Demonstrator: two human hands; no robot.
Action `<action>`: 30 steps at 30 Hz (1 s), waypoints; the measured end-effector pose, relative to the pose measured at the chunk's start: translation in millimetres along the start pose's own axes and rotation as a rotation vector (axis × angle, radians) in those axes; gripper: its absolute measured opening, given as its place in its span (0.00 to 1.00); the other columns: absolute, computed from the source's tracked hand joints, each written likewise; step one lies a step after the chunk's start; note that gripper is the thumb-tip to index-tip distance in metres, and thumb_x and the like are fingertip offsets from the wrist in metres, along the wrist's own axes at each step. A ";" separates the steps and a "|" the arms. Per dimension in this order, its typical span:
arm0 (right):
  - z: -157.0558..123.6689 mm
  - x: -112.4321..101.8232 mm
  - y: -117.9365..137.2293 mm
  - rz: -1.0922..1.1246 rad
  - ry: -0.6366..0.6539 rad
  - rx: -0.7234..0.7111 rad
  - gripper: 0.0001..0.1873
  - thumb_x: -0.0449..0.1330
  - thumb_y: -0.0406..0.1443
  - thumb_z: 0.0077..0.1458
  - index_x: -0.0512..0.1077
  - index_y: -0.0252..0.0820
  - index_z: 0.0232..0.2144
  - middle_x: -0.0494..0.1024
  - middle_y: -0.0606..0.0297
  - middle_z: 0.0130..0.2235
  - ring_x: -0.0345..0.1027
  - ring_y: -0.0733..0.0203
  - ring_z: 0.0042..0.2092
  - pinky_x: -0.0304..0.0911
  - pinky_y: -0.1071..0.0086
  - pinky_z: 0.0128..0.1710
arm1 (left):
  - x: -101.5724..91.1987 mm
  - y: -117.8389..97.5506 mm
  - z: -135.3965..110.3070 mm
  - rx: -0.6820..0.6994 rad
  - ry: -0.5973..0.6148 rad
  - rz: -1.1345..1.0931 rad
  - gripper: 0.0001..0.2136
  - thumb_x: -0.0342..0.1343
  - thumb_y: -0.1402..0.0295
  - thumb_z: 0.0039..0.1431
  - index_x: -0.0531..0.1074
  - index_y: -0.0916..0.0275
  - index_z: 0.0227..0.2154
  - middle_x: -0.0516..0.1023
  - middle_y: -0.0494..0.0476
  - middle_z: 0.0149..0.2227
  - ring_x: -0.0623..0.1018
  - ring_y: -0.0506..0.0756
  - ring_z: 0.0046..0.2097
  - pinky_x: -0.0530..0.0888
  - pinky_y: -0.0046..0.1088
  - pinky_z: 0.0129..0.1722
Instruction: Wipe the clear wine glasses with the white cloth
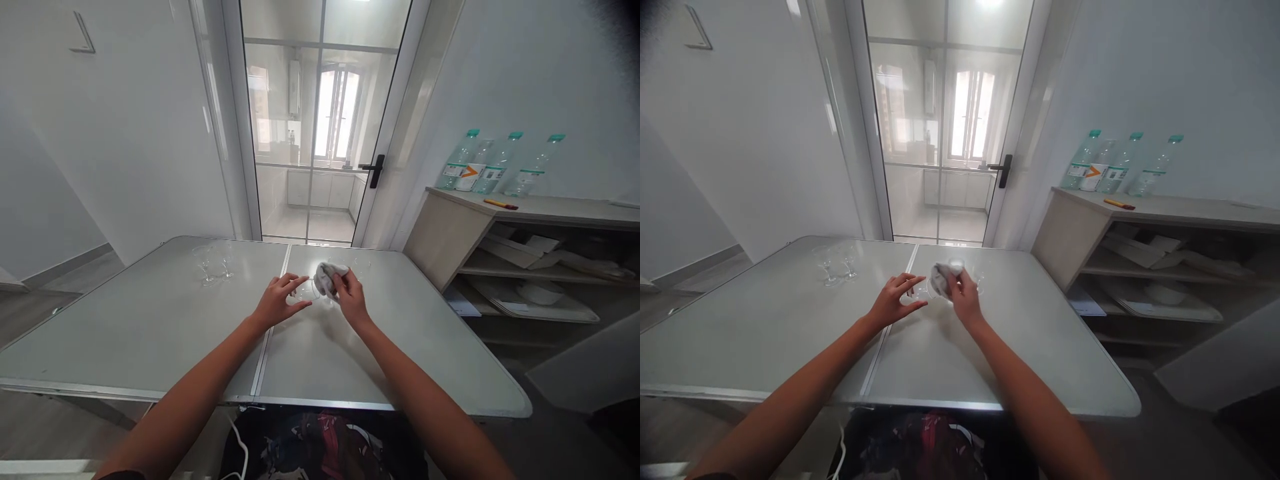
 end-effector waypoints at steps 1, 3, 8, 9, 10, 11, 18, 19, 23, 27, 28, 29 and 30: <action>-1.2 7.6 0.5 0.014 0.091 -0.010 0.15 0.57 0.48 0.63 0.68 0.42 0.41 0.73 0.66 0.34 0.65 0.63 0.32 0.63 0.70 0.33 | 1.4 -0.6 -0.3 0.003 -0.002 0.002 0.27 0.61 0.52 0.61 0.66 0.53 0.60 0.76 0.57 0.47 0.78 0.52 0.37 0.69 0.35 0.46; -3.5 16.2 2.0 -0.034 0.203 -0.042 0.19 0.65 0.46 0.55 0.68 0.43 0.43 0.74 0.66 0.37 0.65 0.62 0.34 0.63 0.69 0.35 | 3.1 -0.5 -0.6 -0.001 -0.007 0.008 0.26 0.60 0.52 0.61 0.67 0.53 0.60 0.76 0.57 0.47 0.78 0.52 0.37 0.69 0.35 0.46; 1.1 3.9 4.2 -0.227 0.132 -0.137 0.10 0.64 0.39 0.55 0.71 0.43 0.38 0.73 0.65 0.36 0.65 0.59 0.36 0.63 0.66 0.39 | -0.8 5.3 0.4 -0.058 -0.033 0.027 0.26 0.61 0.51 0.60 0.68 0.52 0.59 0.76 0.56 0.48 0.78 0.51 0.36 0.69 0.34 0.45; 2.6 -1.2 4.5 -0.242 0.084 -0.152 0.06 0.61 0.38 0.57 0.71 0.43 0.37 0.73 0.64 0.35 0.66 0.58 0.37 0.63 0.65 0.40 | -2.1 6.0 0.6 -0.065 -0.042 0.031 0.26 0.61 0.51 0.60 0.68 0.52 0.59 0.76 0.56 0.48 0.78 0.51 0.35 0.69 0.34 0.46; 3.8 -7.4 4.4 -0.257 0.014 -0.156 0.05 0.59 0.38 0.59 0.72 0.43 0.37 0.73 0.63 0.35 0.67 0.57 0.37 0.63 0.64 0.40 | -2.9 6.1 0.8 -0.064 -0.046 0.035 0.26 0.61 0.51 0.60 0.68 0.52 0.59 0.76 0.56 0.48 0.77 0.51 0.35 0.69 0.34 0.46; 4.1 -14.0 4.4 -0.277 -0.073 -0.154 0.06 0.58 0.37 0.60 0.72 0.43 0.38 0.73 0.62 0.35 0.67 0.55 0.38 0.64 0.63 0.41 | -2.9 5.6 0.8 -0.057 -0.046 0.041 0.26 0.61 0.51 0.60 0.68 0.52 0.59 0.76 0.57 0.48 0.77 0.51 0.35 0.70 0.35 0.46; -9.9 9.3 15.2 -0.191 0.281 -0.228 0.19 0.59 0.32 0.55 0.66 0.46 0.49 0.76 0.62 0.38 0.71 0.53 0.41 0.65 0.60 0.45 | 1.5 -3.4 -1.5 0.044 -0.078 0.157 0.28 0.59 0.50 0.62 0.67 0.54 0.61 0.80 0.61 0.49 0.81 0.55 0.41 0.71 0.35 0.44; -12.5 14.0 15.8 -0.117 0.363 -0.196 0.23 0.59 0.32 0.56 0.61 0.47 0.53 0.76 0.63 0.39 0.71 0.54 0.41 0.65 0.61 0.45 | 1.2 -5.8 -2.1 0.072 -0.085 0.191 0.27 0.58 0.51 0.63 0.67 0.54 0.62 0.80 0.62 0.50 0.81 0.56 0.42 0.71 0.35 0.43; -13.8 21.0 13.5 0.025 0.455 -0.055 0.22 0.56 0.31 0.56 0.58 0.47 0.52 0.70 0.68 0.36 0.64 0.61 0.36 0.63 0.67 0.38 | 2.8 -18.0 -4.4 0.208 -0.038 0.329 0.22 0.54 0.57 0.68 0.67 0.57 0.61 0.78 0.65 0.55 0.82 0.57 0.46 0.70 0.35 0.42; -11.2 26.8 8.1 0.152 0.445 0.022 0.11 0.55 0.33 0.56 0.65 0.44 0.44 0.66 0.68 0.33 0.59 0.62 0.33 0.60 0.70 0.33 | 4.4 -25.4 -3.2 0.258 -0.019 0.371 0.22 0.53 0.57 0.69 0.66 0.57 0.62 0.79 0.64 0.55 0.83 0.56 0.44 0.70 0.34 0.40; -10.1 25.5 8.3 0.146 0.401 0.012 0.08 0.55 0.34 0.58 0.67 0.44 0.41 0.66 0.68 0.32 0.59 0.62 0.32 0.60 0.70 0.32 | 4.2 -24.9 -1.8 0.234 -0.030 0.365 0.23 0.53 0.55 0.68 0.66 0.57 0.62 0.79 0.63 0.55 0.83 0.55 0.42 0.71 0.34 0.39; -8.8 22.2 9.2 0.108 0.333 -0.009 0.06 0.56 0.36 0.59 0.69 0.43 0.39 0.67 0.68 0.31 0.59 0.62 0.32 0.60 0.69 0.33 | 3.6 -23.4 -0.2 0.200 -0.048 0.354 0.24 0.53 0.54 0.67 0.66 0.56 0.63 0.79 0.63 0.54 0.83 0.55 0.41 0.71 0.34 0.39; -7.5 17.0 11.1 0.043 0.248 -0.038 0.06 0.57 0.37 0.60 0.71 0.43 0.38 0.68 0.67 0.31 0.60 0.61 0.33 0.61 0.68 0.34 | 2.7 -21.4 1.2 0.164 -0.068 0.341 0.25 0.53 0.53 0.67 0.66 0.56 0.63 0.80 0.63 0.54 0.83 0.55 0.41 0.71 0.34 0.39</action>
Point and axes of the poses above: each hand's wrist, its own z-axis towards the middle knuckle, its own x-axis out of the palm, y = z × x, the point moved 6 cm from there along z, towards the middle knuckle
